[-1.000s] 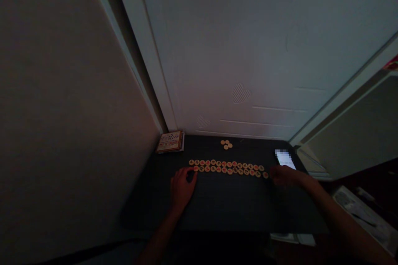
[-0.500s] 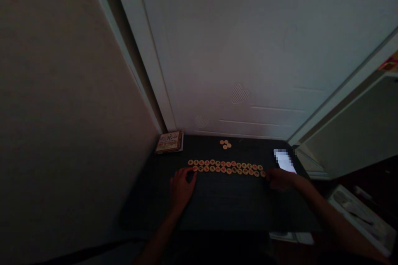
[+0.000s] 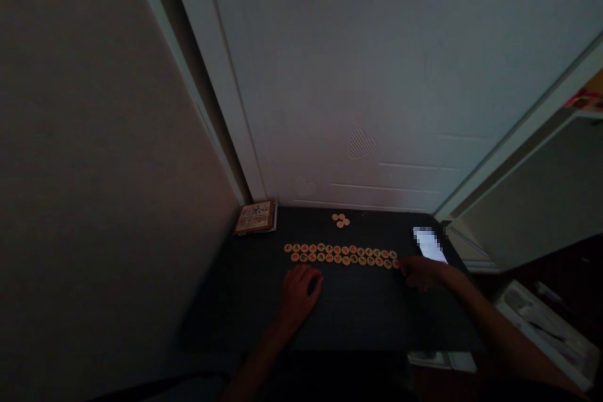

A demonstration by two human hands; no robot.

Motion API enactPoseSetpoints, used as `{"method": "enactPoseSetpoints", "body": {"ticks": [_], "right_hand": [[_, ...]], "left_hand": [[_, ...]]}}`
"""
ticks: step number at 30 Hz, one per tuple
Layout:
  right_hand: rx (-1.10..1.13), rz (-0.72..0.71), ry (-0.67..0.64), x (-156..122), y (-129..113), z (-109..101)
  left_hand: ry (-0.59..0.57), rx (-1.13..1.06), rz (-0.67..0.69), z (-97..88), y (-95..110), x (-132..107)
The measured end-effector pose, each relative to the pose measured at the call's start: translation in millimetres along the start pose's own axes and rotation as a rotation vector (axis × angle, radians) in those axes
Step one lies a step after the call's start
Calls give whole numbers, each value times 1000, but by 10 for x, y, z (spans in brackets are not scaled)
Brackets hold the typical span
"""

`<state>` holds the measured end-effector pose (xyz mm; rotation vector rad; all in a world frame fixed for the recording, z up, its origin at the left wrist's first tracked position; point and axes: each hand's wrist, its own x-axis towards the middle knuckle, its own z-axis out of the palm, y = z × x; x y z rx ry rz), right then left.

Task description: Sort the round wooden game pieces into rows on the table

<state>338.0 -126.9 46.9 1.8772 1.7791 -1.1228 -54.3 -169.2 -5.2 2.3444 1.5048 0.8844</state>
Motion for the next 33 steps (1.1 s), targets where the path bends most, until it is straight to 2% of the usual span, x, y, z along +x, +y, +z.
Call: {"method": "enactPoseSetpoints", "body": {"ticks": [3, 5, 8, 12, 22, 33], "right_hand": [[-10, 23, 28, -13, 15, -18], [-14, 34, 37, -25, 29, -26], [-11, 33, 24, -59, 34, -25], [1, 23, 13, -100, 14, -19], [21, 10, -1, -82, 24, -12], [0, 3, 33, -136, -39, -3]], "left_hand": [[-155, -48, 142, 161, 291, -48], [-222, -65, 184, 249, 415, -55], [-265, -51, 180, 317, 476, -18], [-304, -19, 155, 334, 446, 63], [-245, -11, 143, 444, 396, 79], [-216, -50, 153, 422, 401, 110]]}}
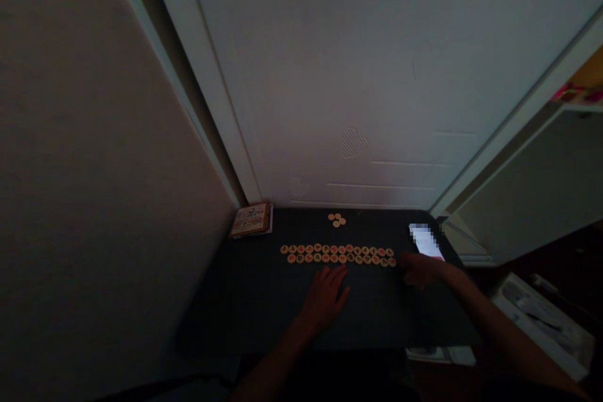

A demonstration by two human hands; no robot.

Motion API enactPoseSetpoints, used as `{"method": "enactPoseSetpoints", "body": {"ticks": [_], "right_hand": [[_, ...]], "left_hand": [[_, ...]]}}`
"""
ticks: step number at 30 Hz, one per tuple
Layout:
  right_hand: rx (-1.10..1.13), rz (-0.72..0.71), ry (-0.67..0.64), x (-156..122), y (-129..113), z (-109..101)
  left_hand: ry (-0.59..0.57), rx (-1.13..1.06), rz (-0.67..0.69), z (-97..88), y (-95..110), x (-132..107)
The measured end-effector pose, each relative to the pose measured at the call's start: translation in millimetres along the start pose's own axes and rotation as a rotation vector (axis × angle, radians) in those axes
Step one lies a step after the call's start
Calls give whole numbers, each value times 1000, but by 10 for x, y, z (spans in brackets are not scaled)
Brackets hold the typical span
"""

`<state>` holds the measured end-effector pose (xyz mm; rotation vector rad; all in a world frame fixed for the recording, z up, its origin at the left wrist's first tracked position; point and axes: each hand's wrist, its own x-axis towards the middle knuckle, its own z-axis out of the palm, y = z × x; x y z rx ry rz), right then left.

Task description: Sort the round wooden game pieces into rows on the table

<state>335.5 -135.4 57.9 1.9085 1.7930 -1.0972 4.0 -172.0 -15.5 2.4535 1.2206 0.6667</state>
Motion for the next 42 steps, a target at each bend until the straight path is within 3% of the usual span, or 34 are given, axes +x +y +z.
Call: {"method": "enactPoseSetpoints", "body": {"ticks": [14, 23, 31, 42], "right_hand": [[-104, -332, 140, -181, -390, -175], [-75, -590, 236, -224, -717, -76], [-59, -604, 278, -136, -891, 78], [-17, -692, 252, -101, -1192, 168]], "left_hand": [[-3, -116, 0, -149, 34, -90], [-10, -319, -51, -233, 102, -38], [-11, -426, -66, -303, 222, 31], [125, -481, -156, -456, 268, 159]]}}
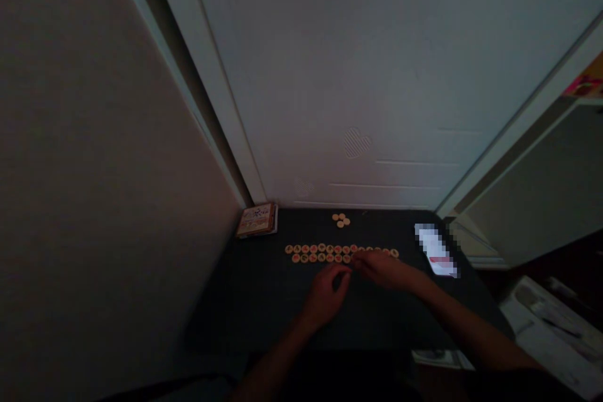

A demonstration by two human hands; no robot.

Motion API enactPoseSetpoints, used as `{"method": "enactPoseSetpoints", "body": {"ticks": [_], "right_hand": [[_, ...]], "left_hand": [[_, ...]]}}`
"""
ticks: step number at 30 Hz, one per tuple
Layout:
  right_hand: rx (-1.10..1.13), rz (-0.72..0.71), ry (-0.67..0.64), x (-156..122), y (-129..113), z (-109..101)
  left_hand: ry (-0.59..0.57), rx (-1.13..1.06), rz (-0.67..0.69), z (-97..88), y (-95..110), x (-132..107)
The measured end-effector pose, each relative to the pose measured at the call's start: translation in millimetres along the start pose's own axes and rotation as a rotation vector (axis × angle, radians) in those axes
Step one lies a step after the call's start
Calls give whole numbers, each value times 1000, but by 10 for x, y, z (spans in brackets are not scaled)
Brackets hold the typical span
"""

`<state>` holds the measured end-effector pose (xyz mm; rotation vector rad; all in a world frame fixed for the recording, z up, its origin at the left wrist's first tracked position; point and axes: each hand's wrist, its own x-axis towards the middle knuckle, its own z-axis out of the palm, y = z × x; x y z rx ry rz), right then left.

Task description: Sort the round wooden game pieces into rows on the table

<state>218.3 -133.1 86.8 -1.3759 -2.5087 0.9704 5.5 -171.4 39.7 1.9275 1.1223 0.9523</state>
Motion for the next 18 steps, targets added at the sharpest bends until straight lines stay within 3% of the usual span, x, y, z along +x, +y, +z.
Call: {"method": "enactPoseSetpoints", "body": {"ticks": [13, 18], "right_hand": [[237, -4, -5, 55, 13, 190], [221, 34, 77, 76, -49, 138]], "left_hand": [[109, -22, -35, -3, -20, 16], [130, -139, -149, 23, -67, 34]]}}
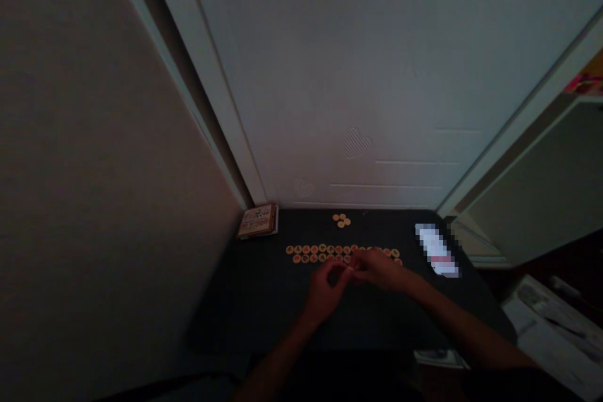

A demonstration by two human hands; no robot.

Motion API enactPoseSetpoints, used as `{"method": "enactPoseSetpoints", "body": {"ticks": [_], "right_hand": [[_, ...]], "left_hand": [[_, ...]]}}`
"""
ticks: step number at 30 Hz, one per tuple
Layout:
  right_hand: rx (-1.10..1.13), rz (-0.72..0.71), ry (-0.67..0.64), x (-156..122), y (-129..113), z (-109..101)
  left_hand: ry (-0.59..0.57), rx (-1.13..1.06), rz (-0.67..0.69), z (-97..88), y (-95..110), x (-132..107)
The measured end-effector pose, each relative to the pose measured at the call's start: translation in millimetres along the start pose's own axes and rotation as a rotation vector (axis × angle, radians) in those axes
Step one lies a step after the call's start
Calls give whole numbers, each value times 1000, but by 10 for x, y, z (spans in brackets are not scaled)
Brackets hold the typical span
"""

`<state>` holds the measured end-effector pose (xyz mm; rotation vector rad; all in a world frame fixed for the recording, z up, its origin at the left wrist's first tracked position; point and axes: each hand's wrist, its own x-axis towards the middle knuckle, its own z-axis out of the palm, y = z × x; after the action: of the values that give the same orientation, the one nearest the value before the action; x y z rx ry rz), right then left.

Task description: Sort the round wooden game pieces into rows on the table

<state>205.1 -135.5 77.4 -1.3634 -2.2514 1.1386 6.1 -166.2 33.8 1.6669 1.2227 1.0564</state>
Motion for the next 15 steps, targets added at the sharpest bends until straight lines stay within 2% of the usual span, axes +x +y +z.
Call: {"method": "enactPoseSetpoints", "body": {"ticks": [3, 7, 15], "right_hand": [[-82, -8, 66, 14, -65, -29], [-114, -29, 78, 21, -122, -34], [-262, -152, 105, -27, -229, -28]], "left_hand": [[-14, -123, -106, -9, -2, 40], [-71, -230, -210, -71, 33, 95], [-82, -356, -258, -129, 43, 148]]}}
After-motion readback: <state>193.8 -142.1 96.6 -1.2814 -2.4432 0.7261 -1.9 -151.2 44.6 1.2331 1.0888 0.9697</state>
